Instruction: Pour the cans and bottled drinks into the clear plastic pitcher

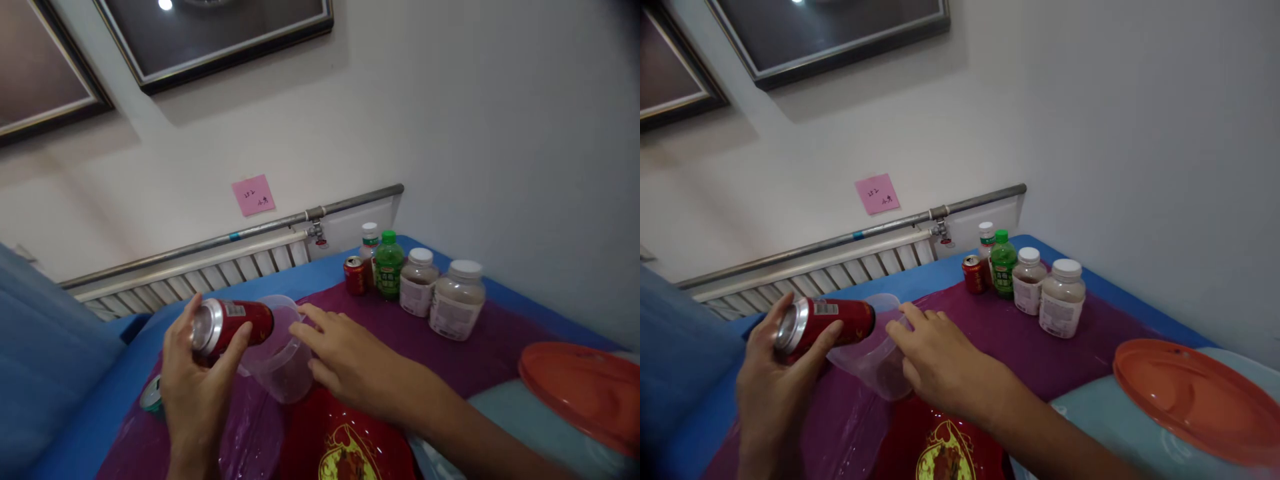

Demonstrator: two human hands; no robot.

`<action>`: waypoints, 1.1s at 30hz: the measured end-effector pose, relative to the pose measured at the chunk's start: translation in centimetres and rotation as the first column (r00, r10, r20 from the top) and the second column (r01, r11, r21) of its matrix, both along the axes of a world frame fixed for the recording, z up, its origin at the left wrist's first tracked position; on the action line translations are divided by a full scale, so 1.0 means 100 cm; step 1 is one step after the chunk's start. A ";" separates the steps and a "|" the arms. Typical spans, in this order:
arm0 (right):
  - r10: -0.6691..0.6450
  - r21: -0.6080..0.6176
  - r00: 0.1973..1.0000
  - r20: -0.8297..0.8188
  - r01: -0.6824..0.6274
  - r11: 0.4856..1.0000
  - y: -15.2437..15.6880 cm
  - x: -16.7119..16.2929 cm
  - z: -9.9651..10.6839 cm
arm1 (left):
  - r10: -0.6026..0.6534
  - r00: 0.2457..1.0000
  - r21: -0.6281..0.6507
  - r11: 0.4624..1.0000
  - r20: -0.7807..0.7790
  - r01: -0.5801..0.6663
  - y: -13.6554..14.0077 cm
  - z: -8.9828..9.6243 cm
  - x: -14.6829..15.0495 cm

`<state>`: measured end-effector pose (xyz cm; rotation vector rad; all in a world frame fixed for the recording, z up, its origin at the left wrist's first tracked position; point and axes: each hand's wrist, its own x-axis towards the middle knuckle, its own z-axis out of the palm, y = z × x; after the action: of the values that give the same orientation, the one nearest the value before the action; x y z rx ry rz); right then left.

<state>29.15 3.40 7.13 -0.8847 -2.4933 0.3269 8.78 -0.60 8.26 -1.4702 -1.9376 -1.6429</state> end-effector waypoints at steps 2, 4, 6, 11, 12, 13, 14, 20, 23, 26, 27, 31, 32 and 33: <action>-0.007 -0.009 1.000 0.002 0.007 1.000 -0.001 0.000 0.001 | 0.031 0.998 -0.023 0.999 0.051 -0.030 -0.002 0.002 0.002; -0.006 -0.008 1.000 0.000 0.006 1.000 -0.001 0.001 0.003 | 0.050 0.995 -0.043 0.998 0.084 -0.046 -0.004 0.004 0.004; 0.003 -0.003 1.000 0.000 -0.003 1.000 -0.002 0.002 0.003 | 0.058 0.993 -0.044 0.998 0.098 -0.054 -0.006 0.006 0.006; 0.003 -0.018 1.000 -0.006 -0.004 1.000 0.001 0.002 0.001 | 0.065 0.992 -0.005 0.998 0.104 -0.064 -0.004 0.018 0.008; 0.005 -0.018 1.000 -0.008 -0.005 1.000 0.001 0.002 0.000 | 0.056 0.994 0.005 0.998 0.094 -0.057 -0.003 0.021 0.007; 0.007 -0.015 1.000 -0.010 -0.007 1.000 0.002 0.001 0.000 | 0.045 0.996 0.011 0.999 0.081 -0.046 -0.002 0.024 0.005; 0.010 -0.011 1.000 -0.013 -0.011 1.000 0.002 0.001 0.000 | 0.034 0.996 0.008 0.999 0.078 -0.034 -0.001 0.027 0.003; 0.008 -0.013 1.000 -0.023 -0.009 1.000 0.002 0.003 0.003 | 0.018 0.968 -0.092 0.996 0.252 0.006 -0.001 0.030 -0.016; 0.007 -0.015 1.000 -0.030 -0.008 1.000 0.003 0.003 0.002 | 0.019 0.950 -0.094 0.996 0.311 0.011 -0.013 0.023 -0.028; 0.001 0.000 0.999 -0.045 -0.001 1.000 0.005 0.001 0.000 | 0.039 0.946 -0.162 0.987 0.322 0.015 -0.029 0.016 -0.040; 0.001 0.004 0.999 -0.045 -0.001 1.000 0.005 0.001 0.000 | 0.045 0.952 -0.212 0.977 0.303 0.021 -0.034 0.013 -0.043; 0.008 0.029 0.998 -0.058 -0.006 1.000 0.006 -0.001 -0.001 | -0.034 0.956 -0.387 0.910 0.293 0.151 -0.045 0.000 -0.054; 0.008 0.040 0.998 -0.068 -0.005 0.999 0.006 -0.002 -0.002 | -0.058 0.949 -0.414 0.890 0.309 0.189 -0.046 -0.005 -0.057; 0.009 0.051 0.997 -0.077 -0.005 0.999 0.007 -0.003 -0.003 | -0.072 0.942 -0.436 0.873 0.327 0.218 -0.048 -0.011 -0.061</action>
<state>28.88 4.11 6.80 -0.8271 -2.4232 0.2934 2.65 -5.37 7.12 -1.6389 -2.5989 -1.6111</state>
